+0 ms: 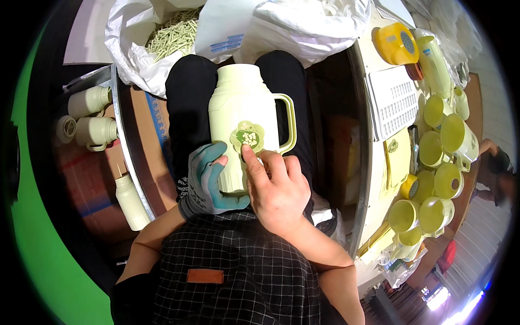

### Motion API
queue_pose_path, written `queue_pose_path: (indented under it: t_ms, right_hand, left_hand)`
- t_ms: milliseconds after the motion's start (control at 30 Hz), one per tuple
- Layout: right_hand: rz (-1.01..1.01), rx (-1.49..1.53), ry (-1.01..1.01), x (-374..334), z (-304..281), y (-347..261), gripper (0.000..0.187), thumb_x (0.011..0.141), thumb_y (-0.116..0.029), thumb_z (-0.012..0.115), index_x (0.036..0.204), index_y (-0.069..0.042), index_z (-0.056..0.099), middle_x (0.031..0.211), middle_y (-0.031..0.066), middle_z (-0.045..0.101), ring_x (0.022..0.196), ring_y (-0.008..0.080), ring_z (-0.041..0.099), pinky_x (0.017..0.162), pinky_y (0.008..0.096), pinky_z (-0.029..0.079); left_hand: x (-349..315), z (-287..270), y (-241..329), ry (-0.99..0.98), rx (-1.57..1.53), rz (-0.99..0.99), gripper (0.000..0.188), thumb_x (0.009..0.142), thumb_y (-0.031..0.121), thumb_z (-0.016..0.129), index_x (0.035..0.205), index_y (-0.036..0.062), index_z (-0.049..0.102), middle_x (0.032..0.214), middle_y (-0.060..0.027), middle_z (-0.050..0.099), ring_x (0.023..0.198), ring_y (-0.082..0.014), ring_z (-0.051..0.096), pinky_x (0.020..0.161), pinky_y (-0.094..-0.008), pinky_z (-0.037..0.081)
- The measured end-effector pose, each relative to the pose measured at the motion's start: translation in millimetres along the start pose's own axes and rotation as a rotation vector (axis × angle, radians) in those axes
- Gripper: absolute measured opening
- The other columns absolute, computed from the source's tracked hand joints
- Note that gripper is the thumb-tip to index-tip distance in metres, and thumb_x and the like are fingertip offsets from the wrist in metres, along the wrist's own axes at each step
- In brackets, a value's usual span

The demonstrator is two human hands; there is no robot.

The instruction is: The person labels plastic bottles by hand. They pick up a yellow bottle from a pile, peel a rectangular white label from a sheet and apply it to the body, then peel a circular green label and apply it near the top before placing the bottle into a box.

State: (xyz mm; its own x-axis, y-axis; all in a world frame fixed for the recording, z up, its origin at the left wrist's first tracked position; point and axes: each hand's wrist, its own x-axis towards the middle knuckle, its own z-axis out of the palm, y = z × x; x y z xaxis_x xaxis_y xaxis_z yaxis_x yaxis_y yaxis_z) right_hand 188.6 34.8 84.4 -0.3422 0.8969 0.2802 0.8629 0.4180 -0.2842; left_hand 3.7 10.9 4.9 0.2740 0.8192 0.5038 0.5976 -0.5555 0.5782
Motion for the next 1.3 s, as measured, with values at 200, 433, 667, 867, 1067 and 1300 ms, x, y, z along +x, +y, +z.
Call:
queue_pose_path:
  t_ms: [200,433,667,867,1067,1300]
  right_hand:
    - [0.138,0.131,-0.099,3,-12,-7,0.045,0.083,-0.008,0.079,0.127,-0.014,0.077,0.102,0.0027,0.067,0.083,0.0226,0.062,0.068,0.0333,0.054]
    - [0.409,0.676,-0.126,-2,-16,2,0.036,0.095,-0.002,0.072,0.13,-0.007,0.074,0.102,0.0092,0.065,0.088,0.0222,0.063,0.077,0.0306,0.053]
    - [0.627,1.141,-0.162,-4,-16,6,0.033,0.104,-0.007,0.065,0.135,0.001,0.07,0.105,0.0037,0.063,0.097,0.0105,0.054,0.088,0.0241,0.044]
    - [0.921,1.532,-0.149,-4,-17,22,0.037,0.106,-0.013,0.063,0.141,-0.002,0.067,0.103,0.002,0.07,0.077,0.0026,0.047,0.062,0.0166,0.034]
    - [0.878,1.609,-0.082,-11,-14,20,0.04,0.106,-0.016,0.064,0.144,-0.001,0.064,0.108,0.0034,0.071,0.08,0.0043,0.05,0.063,0.0168,0.036]
    - [0.816,1.824,0.045,-27,2,23,0.045,0.107,-0.021,0.062,0.147,-0.002,0.06,0.114,0.0074,0.069,0.081,0.011,0.053,0.065,0.0217,0.042]
  left_hand:
    - [1,3,-1,0.033,-0.046,-0.015,0.107,0.067,0.057,0.093,0.144,0.0007,0.045,0.141,-0.0245,0.051,0.119,-0.041,0.058,0.1,-0.0537,0.05]
    - [-6,7,2,0.03,-0.075,-0.064,0.098,0.07,0.057,0.091,0.144,0.0067,0.052,0.143,-0.0185,0.052,0.126,-0.0364,0.055,0.102,-0.0526,0.05]
    - [12,-11,5,-0.002,-0.115,-0.118,0.074,0.076,0.048,0.089,0.131,0.0068,0.063,0.13,-0.0156,0.06,0.117,-0.0355,0.059,0.1,-0.0492,0.05]
    - [38,-19,9,-0.051,-0.178,-0.292,0.039,0.078,0.01,0.079,0.116,0.0036,0.07,0.119,-0.016,0.062,0.108,-0.0332,0.061,0.092,-0.0439,0.052]
    - [41,-17,8,0.011,-0.272,-0.355,0.037,0.08,0.024,0.083,0.112,0.0097,0.07,0.114,-0.0108,0.064,0.105,-0.0335,0.061,0.092,-0.0467,0.047]
    - [45,-19,6,0.033,-0.231,-0.306,0.025,0.083,-0.004,0.064,0.106,0.0046,0.068,0.107,-0.013,0.061,0.096,-0.0266,0.062,0.08,-0.0375,0.053]
